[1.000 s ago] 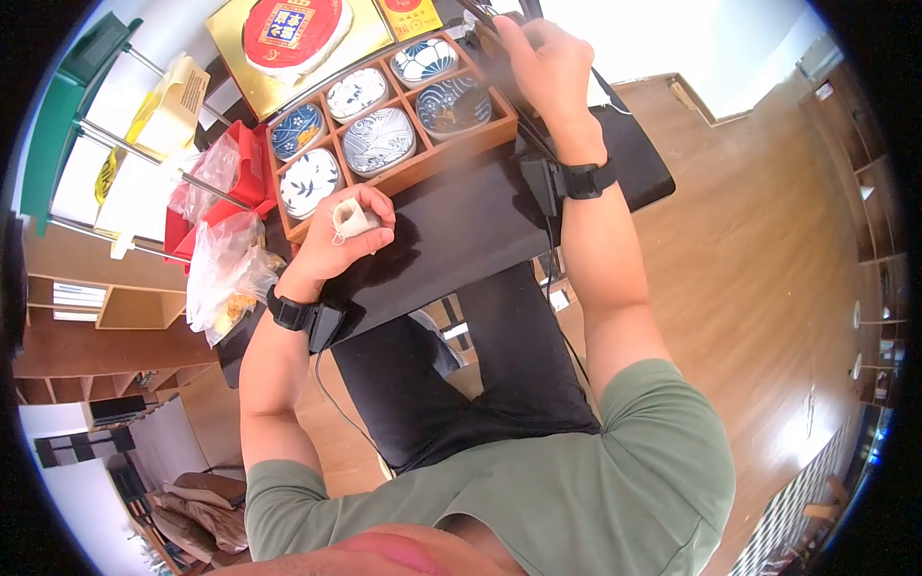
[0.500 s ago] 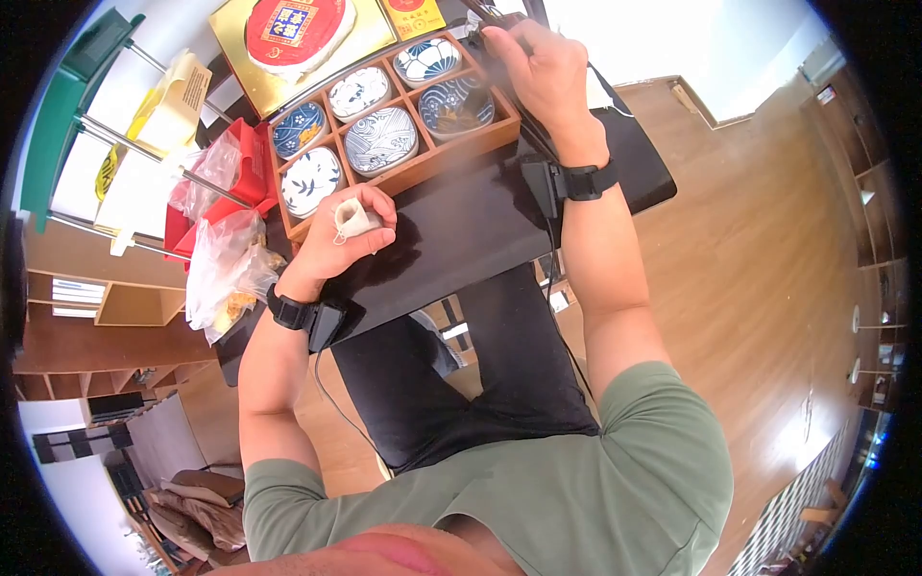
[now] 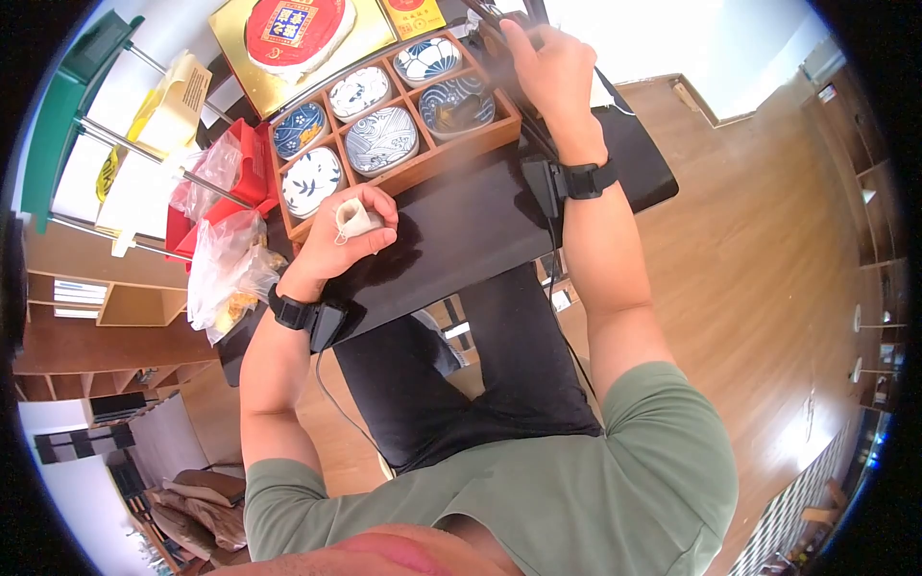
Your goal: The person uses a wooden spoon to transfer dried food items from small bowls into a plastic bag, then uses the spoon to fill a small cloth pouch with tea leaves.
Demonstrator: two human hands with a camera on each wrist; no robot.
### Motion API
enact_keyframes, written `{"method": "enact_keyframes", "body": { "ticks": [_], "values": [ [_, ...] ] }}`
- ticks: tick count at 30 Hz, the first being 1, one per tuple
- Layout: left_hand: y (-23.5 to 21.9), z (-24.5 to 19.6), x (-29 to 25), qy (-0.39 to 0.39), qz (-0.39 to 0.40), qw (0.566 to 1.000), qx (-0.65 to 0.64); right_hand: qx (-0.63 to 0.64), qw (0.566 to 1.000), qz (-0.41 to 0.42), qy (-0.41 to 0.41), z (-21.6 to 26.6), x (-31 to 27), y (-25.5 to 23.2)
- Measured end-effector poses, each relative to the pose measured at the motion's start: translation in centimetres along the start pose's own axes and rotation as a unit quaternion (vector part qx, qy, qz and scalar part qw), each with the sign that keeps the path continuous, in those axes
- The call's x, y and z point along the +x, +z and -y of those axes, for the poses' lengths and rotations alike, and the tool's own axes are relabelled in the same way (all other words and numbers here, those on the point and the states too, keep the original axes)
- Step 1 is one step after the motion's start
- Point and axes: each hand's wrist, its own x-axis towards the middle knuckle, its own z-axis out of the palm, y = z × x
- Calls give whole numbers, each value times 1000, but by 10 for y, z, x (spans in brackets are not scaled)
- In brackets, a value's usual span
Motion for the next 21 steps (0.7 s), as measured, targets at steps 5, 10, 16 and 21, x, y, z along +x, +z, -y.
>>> {"method": "enact_keyframes", "body": {
  "ticks": [5,10,16,21],
  "values": [
    [0,3,0,5,5,1000,3,-19,998,21,55,3,-1,-1],
    [-1,3,0,4,6,1000,2,-26,999,16,19,-6,-2,4],
    [1,1,0,-4,-5,1000,-5,-13,999,41,3,-7,-4,6],
    [1,1,0,-4,-4,1000,-2,-11,995,87,53,-1,-2,1]
  ]
}}
